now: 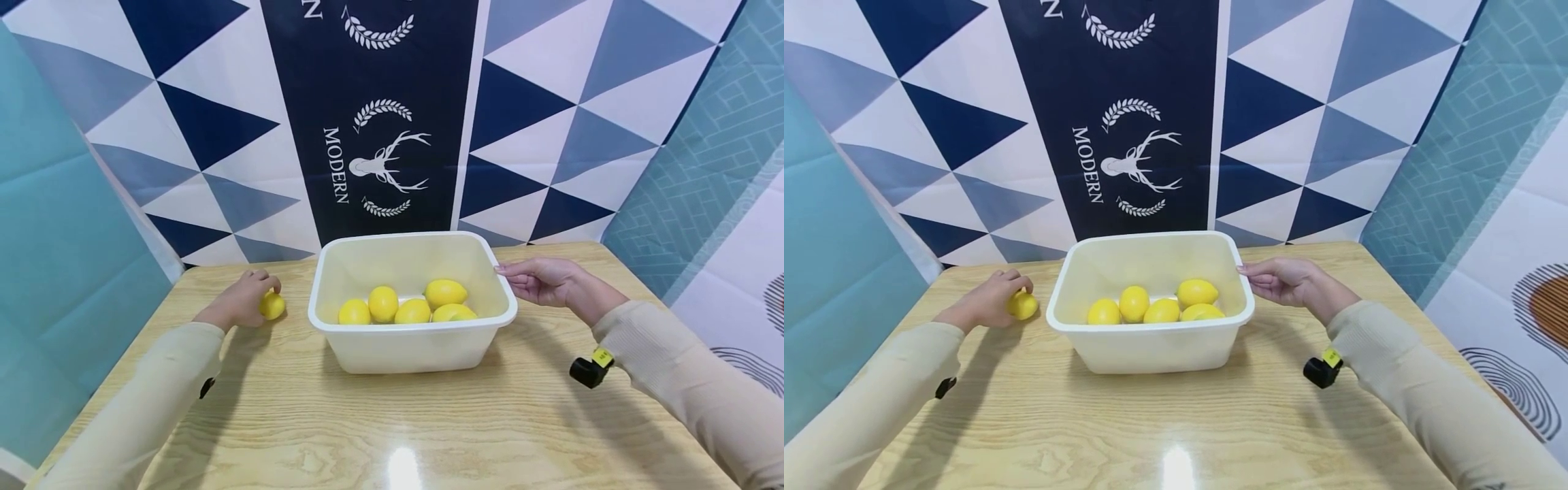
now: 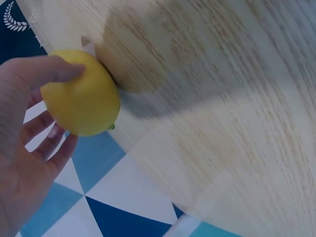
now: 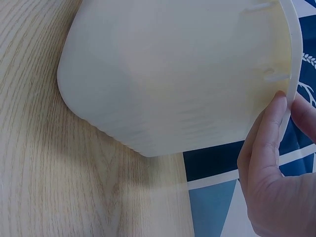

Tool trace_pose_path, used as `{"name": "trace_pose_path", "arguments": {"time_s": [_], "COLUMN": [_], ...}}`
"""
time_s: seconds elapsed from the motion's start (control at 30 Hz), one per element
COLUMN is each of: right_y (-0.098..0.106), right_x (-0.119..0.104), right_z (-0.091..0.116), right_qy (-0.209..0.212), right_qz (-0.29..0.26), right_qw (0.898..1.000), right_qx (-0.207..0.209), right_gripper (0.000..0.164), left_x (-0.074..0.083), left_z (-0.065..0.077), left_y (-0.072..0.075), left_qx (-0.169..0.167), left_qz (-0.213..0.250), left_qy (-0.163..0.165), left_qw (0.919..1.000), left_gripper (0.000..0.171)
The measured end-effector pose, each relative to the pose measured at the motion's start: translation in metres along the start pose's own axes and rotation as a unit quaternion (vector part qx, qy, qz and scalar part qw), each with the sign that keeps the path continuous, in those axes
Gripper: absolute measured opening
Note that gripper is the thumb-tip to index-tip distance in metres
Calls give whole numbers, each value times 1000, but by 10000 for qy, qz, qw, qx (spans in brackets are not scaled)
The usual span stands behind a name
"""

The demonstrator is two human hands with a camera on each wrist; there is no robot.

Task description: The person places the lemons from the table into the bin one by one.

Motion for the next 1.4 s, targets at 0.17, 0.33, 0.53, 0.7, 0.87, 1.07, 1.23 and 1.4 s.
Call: {"name": "trace_pose_path", "arguments": {"time_s": [0.17,0.33,0.53,0.7,0.87,1.07,1.23,1.4], "right_y": [0,-1,1,2,3,3,2,2], "right_x": [1,2,2,3,2,3,3,3], "right_z": [1,1,1,-1,-1,0,0,0], "right_qy": [20,27,62,112,150,137,138,128], "right_qz": [3,14,8,47,42,19,0,4], "right_qw": [10000,10000,10000,9999,9998,9999,9999,9999], "right_qx": [-7,-51,68,80,112,103,59,51], "right_gripper": [11,11,11,11,12,11,11,12], "left_x": [2,6,7,8,11,15,18,21], "left_z": [4,10,17,21,22,24,27,29], "left_y": [-1,-2,-4,-7,-10,-17,-18,-16], "left_qx": [62,150,224,174,38,-215,-232,-206], "left_qz": [99,203,315,509,756,978,977,932], "left_qy": [-90,-195,-221,-267,-399,-381,-377,-456], "left_qw": [9999,9995,9990,9982,9963,9942,9942,9944], "left_gripper": [39,39,41,39,40,42,43,45]}}
Point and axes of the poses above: each hand's wrist, its own z-axis away from the middle knuckle, its own y-axis out of the back of the hand, x = y × z, the point moved 8 cm from there along -z, towards the middle knuckle, and after that the axes turned 13 degrees about -y, right-handed, at the moved point
